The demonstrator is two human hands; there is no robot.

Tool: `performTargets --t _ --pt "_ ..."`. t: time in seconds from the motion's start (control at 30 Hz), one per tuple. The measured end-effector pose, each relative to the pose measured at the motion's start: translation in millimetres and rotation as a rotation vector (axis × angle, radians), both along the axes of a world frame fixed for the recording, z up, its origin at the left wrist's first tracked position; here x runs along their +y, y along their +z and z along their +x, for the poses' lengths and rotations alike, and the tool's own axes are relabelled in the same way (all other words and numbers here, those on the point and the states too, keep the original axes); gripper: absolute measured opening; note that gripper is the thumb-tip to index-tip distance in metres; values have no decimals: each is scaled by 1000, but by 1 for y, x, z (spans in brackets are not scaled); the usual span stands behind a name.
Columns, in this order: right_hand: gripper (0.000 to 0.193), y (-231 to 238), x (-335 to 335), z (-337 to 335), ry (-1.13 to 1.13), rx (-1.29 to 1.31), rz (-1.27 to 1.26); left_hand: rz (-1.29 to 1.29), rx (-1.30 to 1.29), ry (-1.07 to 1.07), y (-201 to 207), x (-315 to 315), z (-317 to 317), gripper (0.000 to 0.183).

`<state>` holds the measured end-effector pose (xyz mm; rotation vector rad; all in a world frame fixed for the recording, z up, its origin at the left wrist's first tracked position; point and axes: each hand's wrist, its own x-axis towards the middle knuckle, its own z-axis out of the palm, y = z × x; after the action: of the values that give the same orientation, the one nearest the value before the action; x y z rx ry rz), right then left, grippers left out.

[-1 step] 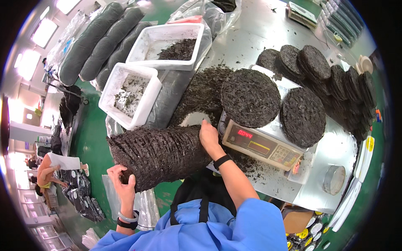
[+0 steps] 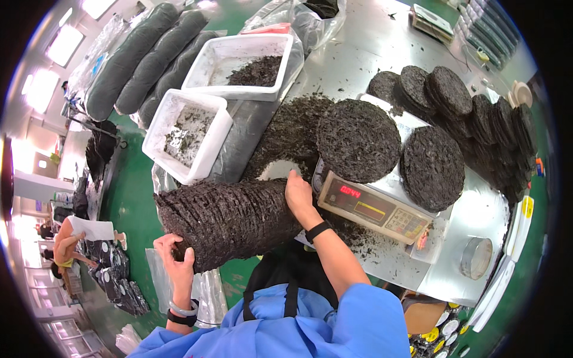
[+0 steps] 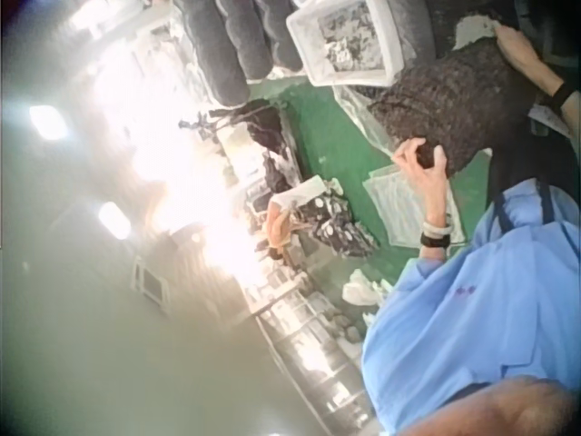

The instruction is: The person manually shapes dark, loose tea leaves into round, compressed cakes by hand. They repeatedly weigh the cakes on a digital scale, adjusting the mass by adding or removing leaves to meet a target weight, and then stack the finished cakes on the table.

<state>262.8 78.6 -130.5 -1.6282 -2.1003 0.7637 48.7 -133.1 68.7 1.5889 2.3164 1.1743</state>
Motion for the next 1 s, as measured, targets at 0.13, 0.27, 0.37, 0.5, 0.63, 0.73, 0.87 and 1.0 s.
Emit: performTargets --t 0.13,0.27,0.37,0.5,0.63,0.73,0.87,1.0 --pt "11 83 -4 -15 -6 269 272 -10 -41 14 -1 2 2 33" --pt "20 207 18 -63 176 810 669 3 -19 15 -3 4 10 33" --pt "20 242 64 -100 254 682 749 -2 58 -41 11 21 17 31" --pt "10 238 31 -96 462 782 317 -31 9 50 8 11 17 36" --pt "5 205 -24 -41 531 836 -105 -33 9 30 5 22 15 36" --pt "7 195 -39 -39 465 921 -239 -23 1 35 5 24 16 36" --pt "10 191 -40 -40 542 770 71 -55 63 41 13 26 24 33" --pt "8 192 -34 -39 675 629 319 -11 70 29 8 28 20 33"
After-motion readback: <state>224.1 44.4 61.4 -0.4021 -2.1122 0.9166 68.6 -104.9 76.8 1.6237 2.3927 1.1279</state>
